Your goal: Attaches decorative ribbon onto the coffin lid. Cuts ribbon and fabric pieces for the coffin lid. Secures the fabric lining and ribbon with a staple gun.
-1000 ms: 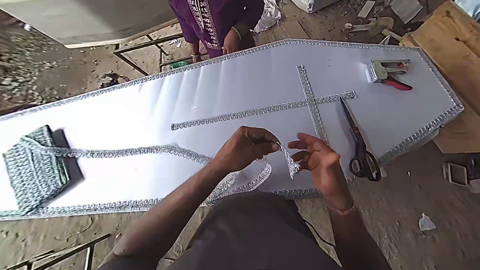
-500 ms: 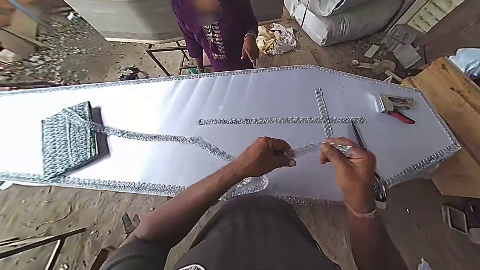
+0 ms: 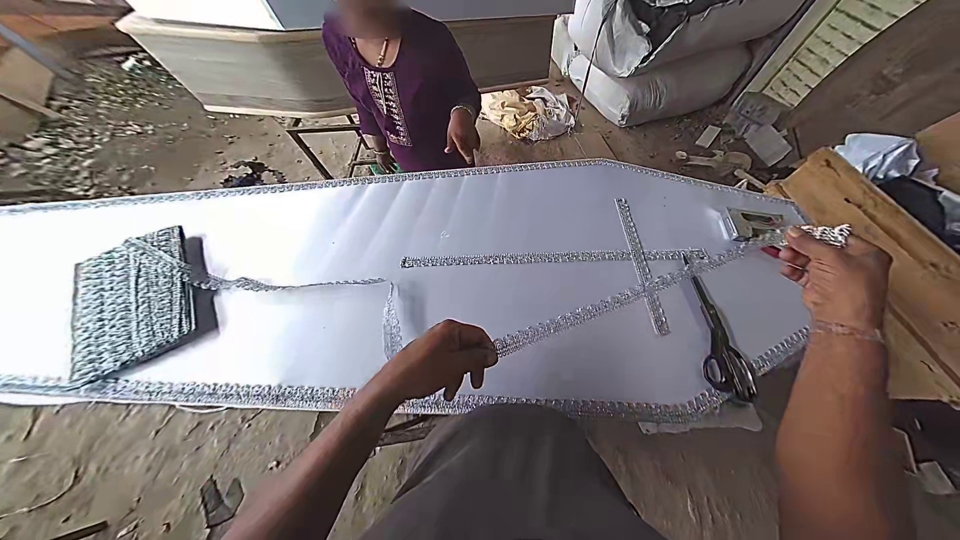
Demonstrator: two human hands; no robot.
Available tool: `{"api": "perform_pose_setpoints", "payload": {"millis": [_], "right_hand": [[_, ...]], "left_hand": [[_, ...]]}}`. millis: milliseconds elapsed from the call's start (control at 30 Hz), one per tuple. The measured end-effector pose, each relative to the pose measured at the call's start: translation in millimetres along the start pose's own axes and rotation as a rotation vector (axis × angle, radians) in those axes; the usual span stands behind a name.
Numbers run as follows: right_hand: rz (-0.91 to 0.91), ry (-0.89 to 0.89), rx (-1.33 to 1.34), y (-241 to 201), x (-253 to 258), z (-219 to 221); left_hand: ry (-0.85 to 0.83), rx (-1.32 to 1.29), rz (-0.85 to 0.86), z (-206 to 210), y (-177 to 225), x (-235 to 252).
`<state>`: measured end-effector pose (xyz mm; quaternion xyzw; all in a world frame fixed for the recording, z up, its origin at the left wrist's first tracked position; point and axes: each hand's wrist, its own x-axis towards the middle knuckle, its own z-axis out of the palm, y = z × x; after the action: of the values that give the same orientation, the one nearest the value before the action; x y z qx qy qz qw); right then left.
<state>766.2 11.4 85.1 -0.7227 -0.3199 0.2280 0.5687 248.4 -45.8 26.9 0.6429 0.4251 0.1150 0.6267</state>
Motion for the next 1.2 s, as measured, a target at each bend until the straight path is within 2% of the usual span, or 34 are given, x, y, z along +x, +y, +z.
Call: {"api": "perform_pose_setpoints", "payload": {"millis": [167, 267, 367, 500, 600, 700, 900, 1200], "right_hand": [[-0.190, -0.071, -0.543, 11.6, -5.9, 30.4], [-0.376, -0.082, -0.694, 3.6, -35.5, 58.8], [-0.495, -0.176, -0.707, 5.1, -70.1, 87.7], [-0.664, -0.283, -0.589, 39.1, -145.6, 114.4], [-0.778, -0.324, -0.473, 63.3, -208.8, 128.3], [-0.822, -0.348, -0.462, 80.8, -249.0, 143.7], [-0.863, -0.403, -0.528, 105.0, -258.8, 151.9], [-0.895, -0.604, -0.495, 105.9, -260.5, 149.2]], "left_hand": [[0.018, -0.053, -0.144, 37.1, -4.7, 32.2], [0.007, -0.116, -0.187, 48.7, -6.3, 47.7], [-0.039, -0.122, -0.216, 54.2, -6.2, 55.7], [-0.071, -0.147, -0.271, 55.6, -16.5, 60.6], [-0.110, -0.316, -0.272, 53.9, -21.6, 63.2], [-0.090, -0.490, -0.270, 58.5, -24.4, 69.6], [-0.002, -0.698, -0.293, 64.8, -24.5, 85.1], [0.079, -0.764, -0.284, 62.9, -24.3, 96.0]]}}
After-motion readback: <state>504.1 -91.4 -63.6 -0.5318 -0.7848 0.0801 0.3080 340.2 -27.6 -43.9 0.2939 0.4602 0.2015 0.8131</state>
